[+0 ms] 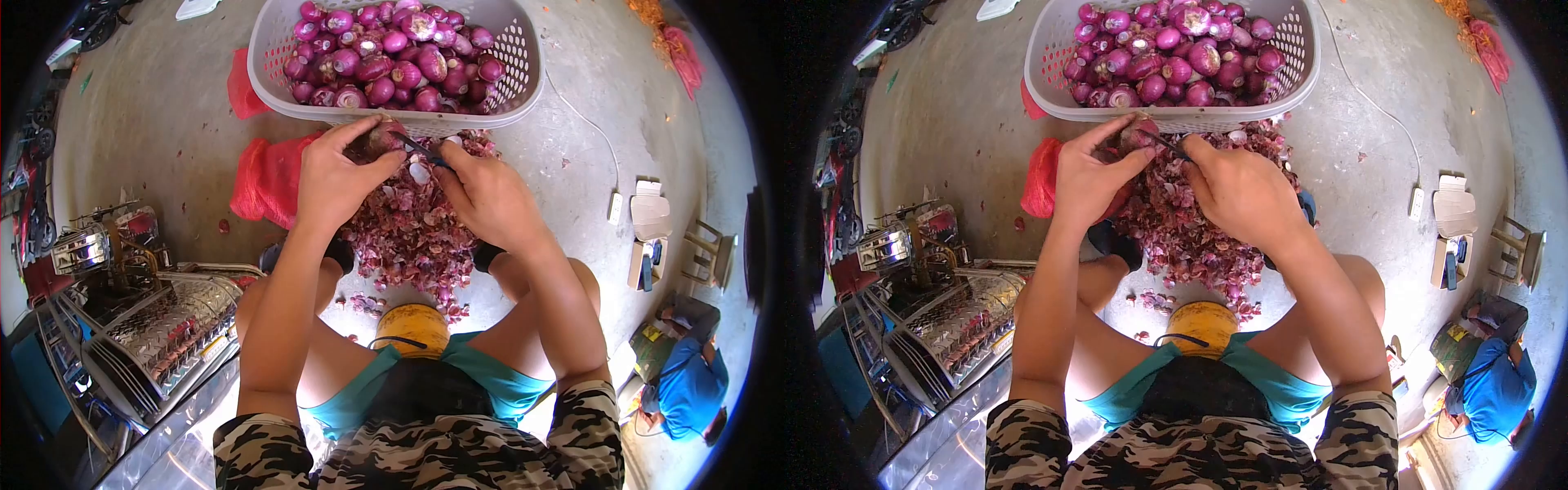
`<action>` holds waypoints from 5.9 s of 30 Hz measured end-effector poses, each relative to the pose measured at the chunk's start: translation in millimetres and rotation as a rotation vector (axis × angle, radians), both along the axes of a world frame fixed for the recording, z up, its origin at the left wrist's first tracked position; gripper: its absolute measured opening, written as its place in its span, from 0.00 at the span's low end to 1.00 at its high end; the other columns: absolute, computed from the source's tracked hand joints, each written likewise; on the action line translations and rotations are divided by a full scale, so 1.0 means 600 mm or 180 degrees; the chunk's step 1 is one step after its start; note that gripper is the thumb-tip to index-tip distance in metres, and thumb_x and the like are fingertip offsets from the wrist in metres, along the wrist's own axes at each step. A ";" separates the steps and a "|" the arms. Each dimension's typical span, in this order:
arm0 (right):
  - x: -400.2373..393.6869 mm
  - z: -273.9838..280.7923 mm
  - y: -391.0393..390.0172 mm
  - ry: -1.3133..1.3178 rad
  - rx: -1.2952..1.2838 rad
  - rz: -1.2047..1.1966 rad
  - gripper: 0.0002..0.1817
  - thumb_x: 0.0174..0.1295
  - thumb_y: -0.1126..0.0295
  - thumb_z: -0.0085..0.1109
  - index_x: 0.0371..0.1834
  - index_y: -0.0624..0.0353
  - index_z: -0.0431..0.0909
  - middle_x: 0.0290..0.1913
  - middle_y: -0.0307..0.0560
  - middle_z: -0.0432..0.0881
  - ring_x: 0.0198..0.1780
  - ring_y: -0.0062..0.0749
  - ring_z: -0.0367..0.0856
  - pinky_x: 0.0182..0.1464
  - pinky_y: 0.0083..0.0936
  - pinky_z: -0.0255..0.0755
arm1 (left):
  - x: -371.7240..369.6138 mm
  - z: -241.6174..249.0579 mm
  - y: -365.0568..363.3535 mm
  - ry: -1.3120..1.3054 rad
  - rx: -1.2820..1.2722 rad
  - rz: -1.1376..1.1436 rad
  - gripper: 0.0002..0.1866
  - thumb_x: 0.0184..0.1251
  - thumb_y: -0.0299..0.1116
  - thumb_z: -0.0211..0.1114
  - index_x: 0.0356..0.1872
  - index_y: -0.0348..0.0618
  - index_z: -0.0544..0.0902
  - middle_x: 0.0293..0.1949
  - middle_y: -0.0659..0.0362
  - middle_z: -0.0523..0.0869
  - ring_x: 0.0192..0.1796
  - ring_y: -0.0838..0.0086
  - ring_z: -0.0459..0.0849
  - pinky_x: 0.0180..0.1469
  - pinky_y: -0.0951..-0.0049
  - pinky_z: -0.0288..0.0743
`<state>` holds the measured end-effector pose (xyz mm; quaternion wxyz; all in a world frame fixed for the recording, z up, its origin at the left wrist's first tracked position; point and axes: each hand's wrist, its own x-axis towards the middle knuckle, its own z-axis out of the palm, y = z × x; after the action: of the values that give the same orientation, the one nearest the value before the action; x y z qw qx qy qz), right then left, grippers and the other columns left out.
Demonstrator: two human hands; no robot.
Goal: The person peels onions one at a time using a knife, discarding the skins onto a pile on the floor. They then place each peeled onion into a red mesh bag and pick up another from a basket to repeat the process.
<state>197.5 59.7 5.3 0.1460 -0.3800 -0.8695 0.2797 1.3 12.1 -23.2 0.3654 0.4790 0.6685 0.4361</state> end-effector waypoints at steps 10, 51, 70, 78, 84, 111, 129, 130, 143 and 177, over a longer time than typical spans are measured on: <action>-0.005 0.005 0.000 -0.0134 -0.0244 -0.0004 0.10 0.63 0.66 0.51 0.40 0.61 0.69 0.23 0.62 0.78 0.30 0.58 0.79 0.32 0.52 0.70 | -0.003 0.013 0.001 0.0534 0.0343 -0.0224 0.24 0.48 0.27 0.74 0.49 0.32 0.80 0.45 0.53 0.84 0.47 0.74 0.83 0.53 0.74 0.75; -0.054 -0.071 -0.052 -0.0041 -0.0780 -0.0740 0.12 0.61 0.72 0.48 0.40 0.70 0.59 0.22 0.69 0.76 0.27 0.64 0.77 0.29 0.53 0.69 | 0.045 -0.021 -0.022 -0.3041 -0.0277 0.0496 0.16 0.66 0.27 0.61 0.54 0.38 0.75 0.44 0.61 0.82 0.45 0.78 0.81 0.51 0.72 0.76; -0.050 -0.085 -0.063 -0.0082 -0.1186 -0.0893 0.14 0.63 0.70 0.46 0.44 0.70 0.59 0.25 0.71 0.77 0.30 0.65 0.79 0.32 0.54 0.72 | 0.048 -0.038 -0.033 -0.2960 -0.0457 0.0517 0.15 0.70 0.27 0.57 0.55 0.35 0.74 0.48 0.58 0.80 0.49 0.76 0.80 0.53 0.70 0.76; -0.043 -0.105 -0.058 0.0865 -0.1552 -0.0862 0.13 0.64 0.72 0.44 0.46 0.70 0.62 0.36 0.75 0.76 0.40 0.69 0.75 0.40 0.53 0.66 | 0.042 -0.047 -0.032 -0.3173 -0.0507 0.0471 0.15 0.70 0.28 0.55 0.56 0.36 0.74 0.49 0.59 0.80 0.50 0.75 0.79 0.53 0.69 0.76; -0.042 -0.079 -0.061 0.0210 -0.1229 -0.0808 0.12 0.63 0.71 0.46 0.42 0.69 0.61 0.27 0.72 0.77 0.32 0.66 0.78 0.34 0.53 0.71 | 0.048 -0.037 -0.025 -0.2801 -0.0351 0.0355 0.16 0.71 0.29 0.54 0.58 0.35 0.72 0.47 0.60 0.81 0.48 0.77 0.80 0.56 0.69 0.74; -0.033 -0.065 -0.038 0.0810 -0.1134 -0.1002 0.13 0.65 0.65 0.47 0.40 0.66 0.63 0.28 0.72 0.76 0.35 0.69 0.76 0.36 0.56 0.66 | 0.028 -0.007 -0.020 -0.3400 -0.0279 0.0332 0.20 0.73 0.30 0.50 0.63 0.35 0.67 0.53 0.54 0.79 0.54 0.69 0.79 0.60 0.62 0.73; -0.004 -0.028 0.019 0.0067 -0.0908 -0.0281 0.15 0.65 0.61 0.47 0.33 0.64 0.74 0.29 0.66 0.78 0.36 0.62 0.78 0.41 0.52 0.69 | 0.007 -0.003 -0.004 -0.0775 0.0212 0.0061 0.21 0.60 0.26 0.66 0.55 0.34 0.76 0.47 0.56 0.83 0.46 0.78 0.81 0.52 0.77 0.73; -0.005 -0.028 0.021 0.0090 -0.0895 -0.0220 0.16 0.65 0.61 0.47 0.33 0.64 0.74 0.29 0.65 0.79 0.37 0.62 0.78 0.42 0.51 0.69 | 0.006 0.001 -0.004 -0.0642 0.0213 0.0037 0.21 0.60 0.26 0.67 0.55 0.35 0.77 0.47 0.56 0.83 0.46 0.77 0.81 0.52 0.76 0.73; -0.027 -0.038 -0.005 -0.0126 -0.0711 -0.0270 0.14 0.66 0.62 0.44 0.36 0.64 0.70 0.27 0.65 0.79 0.34 0.61 0.79 0.39 0.53 0.71 | 0.016 -0.023 0.000 -0.0873 0.0360 0.0172 0.18 0.62 0.25 0.64 0.53 0.34 0.76 0.49 0.55 0.81 0.48 0.76 0.80 0.53 0.76 0.72; -0.022 -0.026 -0.024 -0.0313 -0.0869 -0.0587 0.16 0.67 0.61 0.43 0.34 0.65 0.70 0.28 0.66 0.79 0.35 0.61 0.80 0.40 0.52 0.72 | 0.027 -0.019 0.005 -0.1983 -0.0095 0.0325 0.20 0.73 0.26 0.50 0.64 0.34 0.67 0.51 0.57 0.79 0.50 0.77 0.78 0.57 0.68 0.75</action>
<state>184.5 45.3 -10.3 0.0754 -0.4877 -0.7909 0.3617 17.8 15.0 -34.3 0.5372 0.2827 0.5540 0.5697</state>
